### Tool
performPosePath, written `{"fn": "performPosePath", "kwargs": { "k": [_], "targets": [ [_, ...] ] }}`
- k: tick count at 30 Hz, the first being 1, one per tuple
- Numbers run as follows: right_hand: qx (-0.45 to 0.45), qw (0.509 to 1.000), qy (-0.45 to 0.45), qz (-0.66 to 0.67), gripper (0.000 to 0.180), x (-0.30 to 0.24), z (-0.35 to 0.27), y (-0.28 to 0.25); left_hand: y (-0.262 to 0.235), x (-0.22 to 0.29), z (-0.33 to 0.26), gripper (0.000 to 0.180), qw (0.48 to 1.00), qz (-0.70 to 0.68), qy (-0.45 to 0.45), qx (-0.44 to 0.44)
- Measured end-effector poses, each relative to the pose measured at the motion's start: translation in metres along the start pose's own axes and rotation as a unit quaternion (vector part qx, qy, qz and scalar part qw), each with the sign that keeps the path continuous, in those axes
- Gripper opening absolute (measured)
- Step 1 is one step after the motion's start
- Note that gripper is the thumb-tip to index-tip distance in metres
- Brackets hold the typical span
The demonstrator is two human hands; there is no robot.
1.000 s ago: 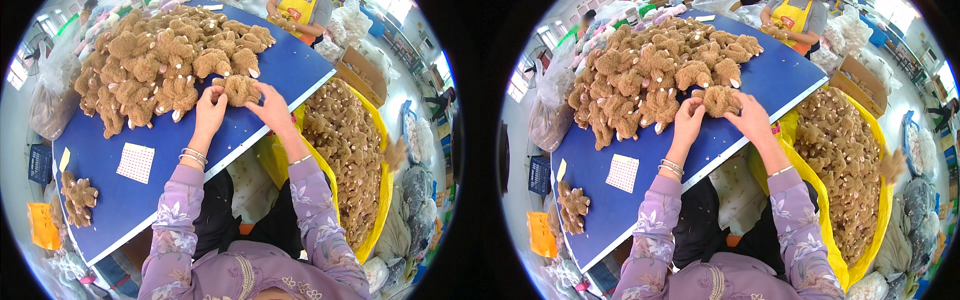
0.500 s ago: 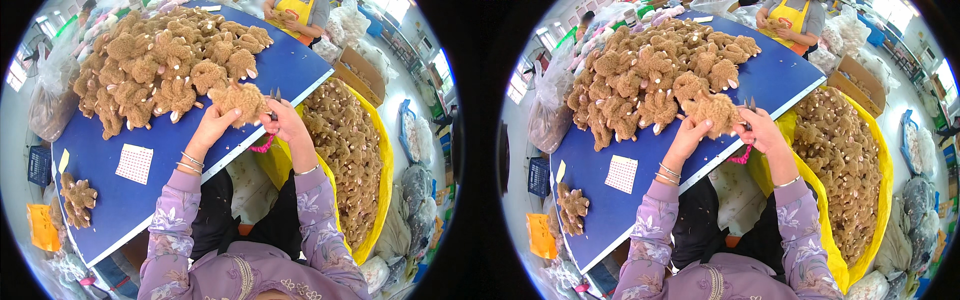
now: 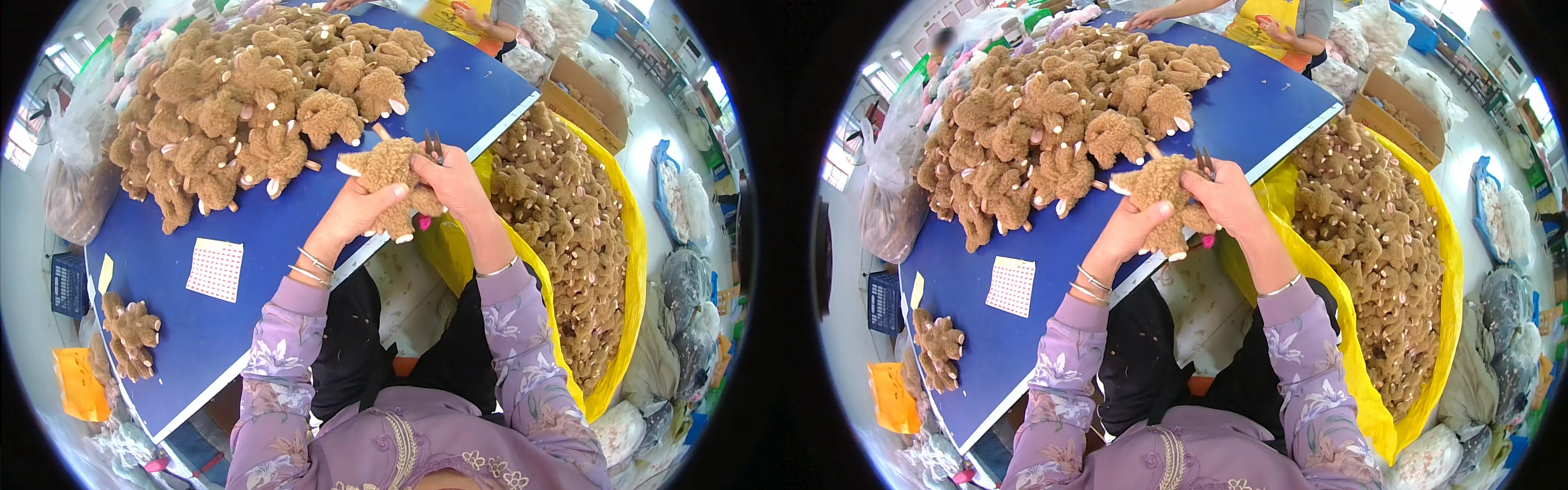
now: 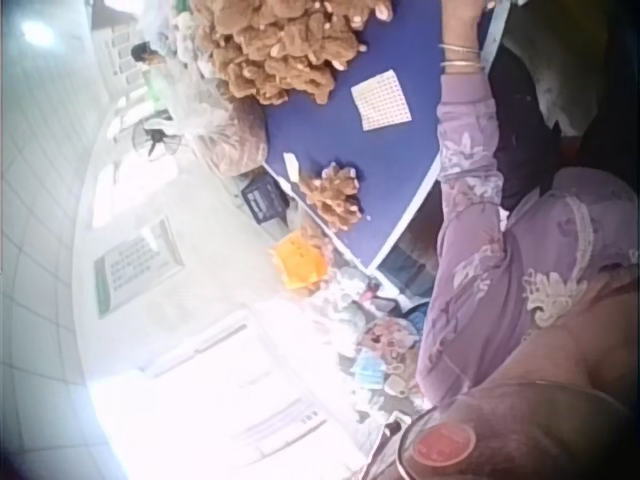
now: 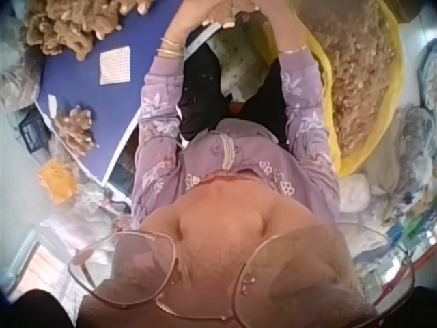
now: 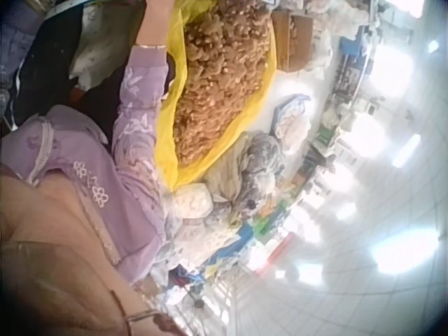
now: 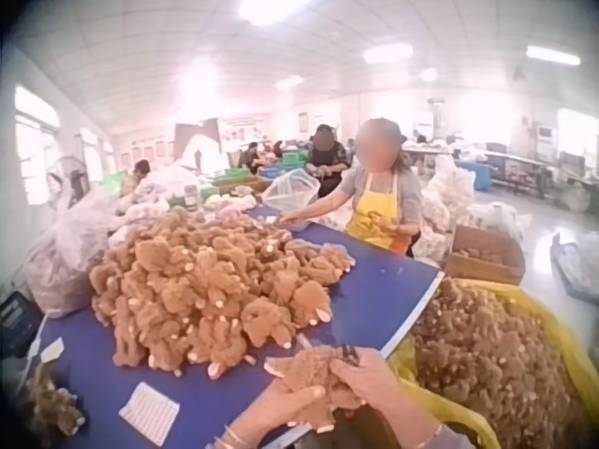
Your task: The person trims excess fabric and threads from small brown stuffed toys using scissors. They repeatedly pick up each toy, snip around the edges, and place the finished items on a blue table. The person also applies small stickers to the toys during the process.
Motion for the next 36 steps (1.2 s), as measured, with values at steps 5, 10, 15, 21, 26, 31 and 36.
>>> {"fn": "performPosePath", "kwargs": {
  "k": [5, 10, 15, 21, 26, 31, 36],
  "targets": [
    [0.060, 0.996, 0.002, 0.059, 0.017, 0.012, 0.008, -0.013, 0.005, -0.001, -0.006, 0.040, 0.998, -0.006, -0.060, -0.018],
    [0.168, 0.985, -0.024, 0.019, 0.020, -0.003, -0.011, -0.036, -0.018, 0.018, 0.007, 0.028, 0.990, -0.102, 0.073, 0.068],
    [0.131, 0.972, -0.183, -0.074, 0.011, -0.020, -0.030, 0.000, -0.022, 0.026, 0.007, 0.024, 0.976, -0.158, 0.112, 0.103],
    [0.125, 0.981, -0.119, -0.087, 0.014, -0.013, -0.027, 0.014, -0.028, 0.020, 0.009, 0.022, 0.978, -0.101, 0.122, 0.138],
    [0.098, 0.956, -0.191, -0.203, 0.016, -0.038, -0.035, 0.021, -0.030, 0.020, 0.008, 0.021, 0.979, -0.120, 0.106, 0.129],
    [0.129, 0.959, -0.116, -0.225, 0.016, -0.009, -0.022, 0.008, -0.026, 0.013, 0.010, 0.020, 0.982, -0.063, 0.125, 0.125],
    [0.188, 0.968, -0.087, -0.143, 0.023, -0.013, -0.026, -0.003, -0.027, 0.018, 0.009, 0.023, 0.976, -0.064, 0.144, 0.153]
  ]
}}
Point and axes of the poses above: each hand's wrist, its own z-axis towards the middle knuckle, its own y-axis out of the palm, x = y × z, the point moved 8 cm from there along z, towards the middle knuckle, and after that the axes turned 11 degrees about -z, right-handed, at the moved point
